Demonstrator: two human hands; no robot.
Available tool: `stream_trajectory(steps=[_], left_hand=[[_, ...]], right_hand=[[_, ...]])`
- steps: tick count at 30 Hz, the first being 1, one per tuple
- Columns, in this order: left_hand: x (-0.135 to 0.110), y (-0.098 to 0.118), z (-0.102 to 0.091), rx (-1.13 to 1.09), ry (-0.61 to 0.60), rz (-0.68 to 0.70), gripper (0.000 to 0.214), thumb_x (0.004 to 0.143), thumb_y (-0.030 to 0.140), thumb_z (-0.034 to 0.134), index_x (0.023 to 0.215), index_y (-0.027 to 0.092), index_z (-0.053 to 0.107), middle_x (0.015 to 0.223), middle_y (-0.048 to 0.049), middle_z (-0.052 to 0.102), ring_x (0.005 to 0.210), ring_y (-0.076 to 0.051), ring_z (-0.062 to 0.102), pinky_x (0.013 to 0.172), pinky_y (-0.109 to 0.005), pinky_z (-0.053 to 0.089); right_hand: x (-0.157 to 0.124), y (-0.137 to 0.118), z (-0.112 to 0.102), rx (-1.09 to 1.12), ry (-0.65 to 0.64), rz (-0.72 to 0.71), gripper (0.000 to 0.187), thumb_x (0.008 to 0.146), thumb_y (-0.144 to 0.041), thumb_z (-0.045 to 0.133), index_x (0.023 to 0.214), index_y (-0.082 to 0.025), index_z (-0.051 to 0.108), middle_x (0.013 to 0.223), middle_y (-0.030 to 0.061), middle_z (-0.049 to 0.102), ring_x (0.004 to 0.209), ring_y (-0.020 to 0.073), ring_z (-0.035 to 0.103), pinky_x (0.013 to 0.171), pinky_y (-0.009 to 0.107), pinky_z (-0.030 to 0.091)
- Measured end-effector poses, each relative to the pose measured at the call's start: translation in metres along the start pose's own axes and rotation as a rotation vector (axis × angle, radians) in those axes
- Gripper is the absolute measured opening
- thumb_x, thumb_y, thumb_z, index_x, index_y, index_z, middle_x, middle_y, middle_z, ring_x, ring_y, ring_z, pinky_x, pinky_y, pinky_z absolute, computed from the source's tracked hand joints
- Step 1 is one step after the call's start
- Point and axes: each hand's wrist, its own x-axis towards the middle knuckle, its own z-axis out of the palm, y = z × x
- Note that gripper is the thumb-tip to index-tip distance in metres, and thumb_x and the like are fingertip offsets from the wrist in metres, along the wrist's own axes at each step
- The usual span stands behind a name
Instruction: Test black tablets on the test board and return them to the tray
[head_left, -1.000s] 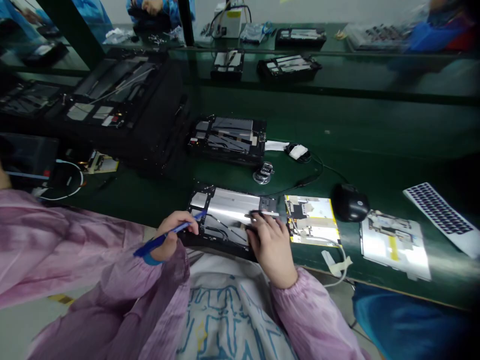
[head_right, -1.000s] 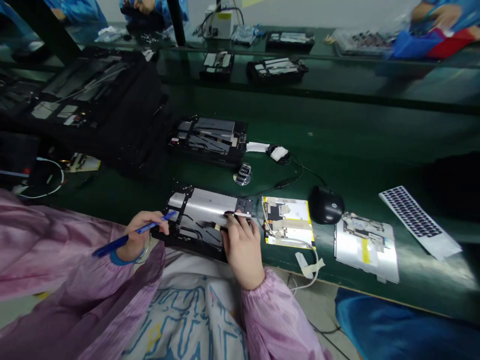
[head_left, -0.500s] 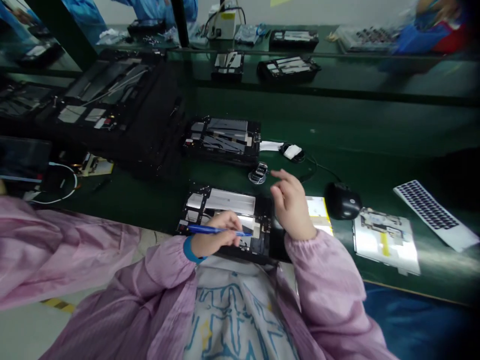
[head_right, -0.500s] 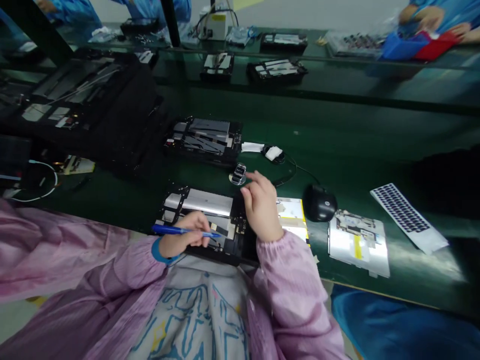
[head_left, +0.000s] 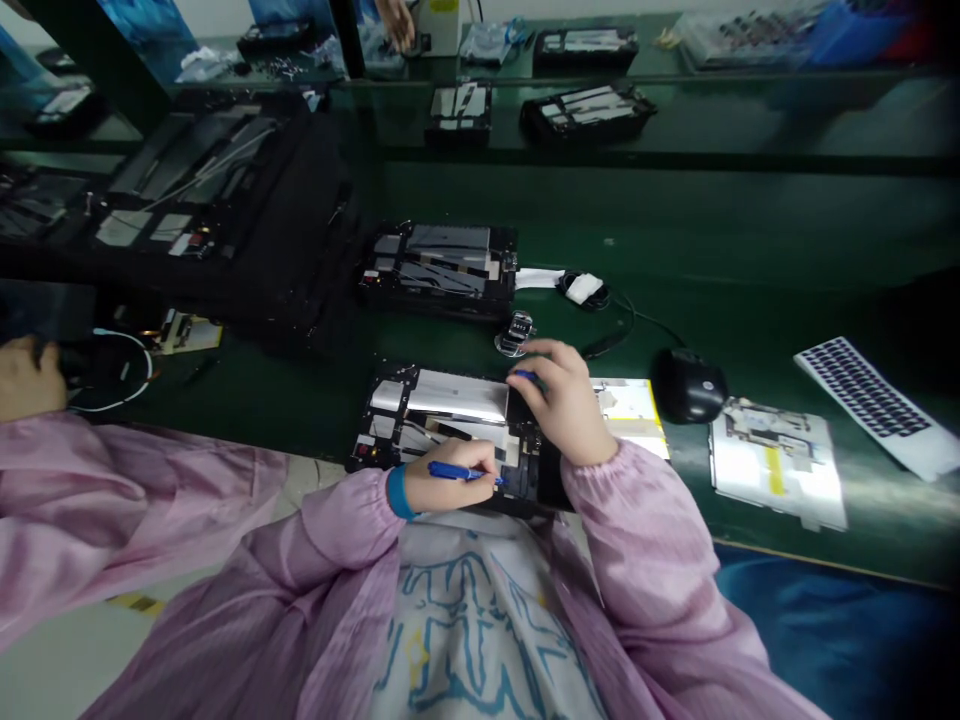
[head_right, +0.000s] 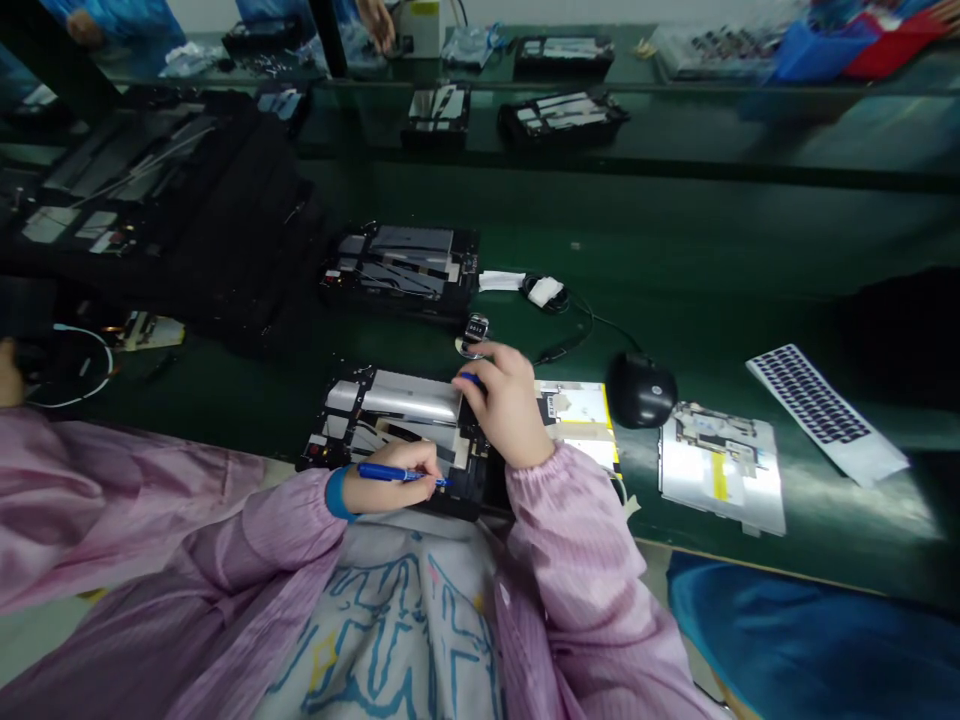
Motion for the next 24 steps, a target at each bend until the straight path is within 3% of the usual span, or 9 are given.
stream_trajectory(steps=[4, 7, 9, 14, 17, 20, 22, 24], left_hand=[[-0.004, -0.001, 0.000, -0.299, 0.073, -0.078, 0.008, 0.078, 0.022, 0.052, 0.073, 0.017, 0.049, 0.062, 0.0008, 0.059, 0.051, -0.008, 0.052, 0.050, -0.020, 0.039], [-0.008, -0.005, -0.001, -0.563, 0.246, -0.037, 0.020, 0.082, 0.035, 0.054, 0.075, 0.018, 0.045, 0.060, 0.0013, 0.060, 0.045, -0.007, 0.049, 0.042, -0.018, 0.035], [-0.010, -0.009, -0.001, -0.642, 0.295, 0.013, 0.027, 0.082, 0.041, 0.057, 0.075, 0.018, 0.044, 0.061, 0.0005, 0.061, 0.045, -0.007, 0.050, 0.041, -0.018, 0.033], [-0.008, -0.011, 0.000, -0.634, 0.234, 0.030, 0.031, 0.083, 0.044, 0.060, 0.076, 0.017, 0.046, 0.062, -0.0004, 0.062, 0.047, -0.007, 0.051, 0.041, -0.018, 0.034], [-0.010, -0.005, -0.001, -0.586, 0.169, 0.006, 0.033, 0.083, 0.047, 0.059, 0.077, 0.017, 0.047, 0.063, -0.0014, 0.062, 0.048, -0.008, 0.051, 0.042, -0.018, 0.035], [-0.019, 0.000, -0.015, -0.518, 0.123, 0.026, 0.029, 0.085, 0.043, 0.058, 0.078, 0.016, 0.050, 0.065, -0.0035, 0.065, 0.053, -0.011, 0.057, 0.049, -0.022, 0.043], [-0.030, -0.002, -0.035, -0.461, 0.252, 0.081, 0.022, 0.086, 0.037, 0.058, 0.079, 0.016, 0.053, 0.067, -0.0047, 0.068, 0.064, -0.015, 0.064, 0.062, -0.028, 0.049], [-0.043, -0.011, -0.058, -0.400, 0.552, 0.144, 0.017, 0.086, 0.032, 0.058, 0.078, 0.017, 0.055, 0.068, -0.0048, 0.069, 0.085, -0.022, 0.067, 0.082, -0.037, 0.049]], right_hand=[[-0.035, -0.014, -0.011, 0.274, -0.087, 0.027, 0.019, 0.086, -0.038, 0.062, 0.086, -0.020, 0.069, 0.081, 0.0057, 0.067, 0.077, 0.0195, 0.064, 0.070, 0.033, 0.051], [-0.056, -0.021, -0.013, 0.338, -0.112, 0.065, 0.019, 0.085, -0.039, 0.064, 0.085, -0.021, 0.071, 0.078, 0.0041, 0.069, 0.071, 0.0178, 0.065, 0.065, 0.030, 0.052], [-0.063, -0.026, -0.013, 0.346, -0.125, 0.064, 0.019, 0.085, -0.039, 0.064, 0.086, -0.022, 0.071, 0.077, 0.0036, 0.070, 0.070, 0.0176, 0.065, 0.064, 0.030, 0.052], [-0.063, -0.040, -0.007, 0.343, -0.156, 0.010, 0.019, 0.086, -0.038, 0.062, 0.087, -0.021, 0.071, 0.077, 0.0037, 0.070, 0.070, 0.0176, 0.065, 0.067, 0.030, 0.051], [-0.062, -0.047, -0.003, 0.369, -0.243, 0.015, 0.025, 0.090, -0.040, 0.056, 0.082, -0.020, 0.069, 0.072, 0.0035, 0.068, 0.066, 0.0162, 0.063, 0.063, 0.028, 0.049], [-0.066, -0.049, -0.004, 0.329, -0.290, 0.000, 0.033, 0.094, -0.045, 0.046, 0.089, -0.020, 0.068, 0.078, 0.0059, 0.068, 0.072, 0.0181, 0.062, 0.068, 0.031, 0.049], [-0.072, -0.046, -0.005, 0.130, -0.197, 0.045, 0.042, 0.093, -0.051, 0.042, 0.107, -0.019, 0.065, 0.097, 0.0115, 0.068, 0.092, 0.0249, 0.062, 0.081, 0.041, 0.049], [-0.082, -0.040, -0.004, -0.157, -0.075, 0.159, 0.055, 0.091, -0.059, 0.039, 0.119, -0.016, 0.059, 0.118, 0.0179, 0.060, 0.115, 0.0350, 0.051, 0.095, 0.057, 0.040]])
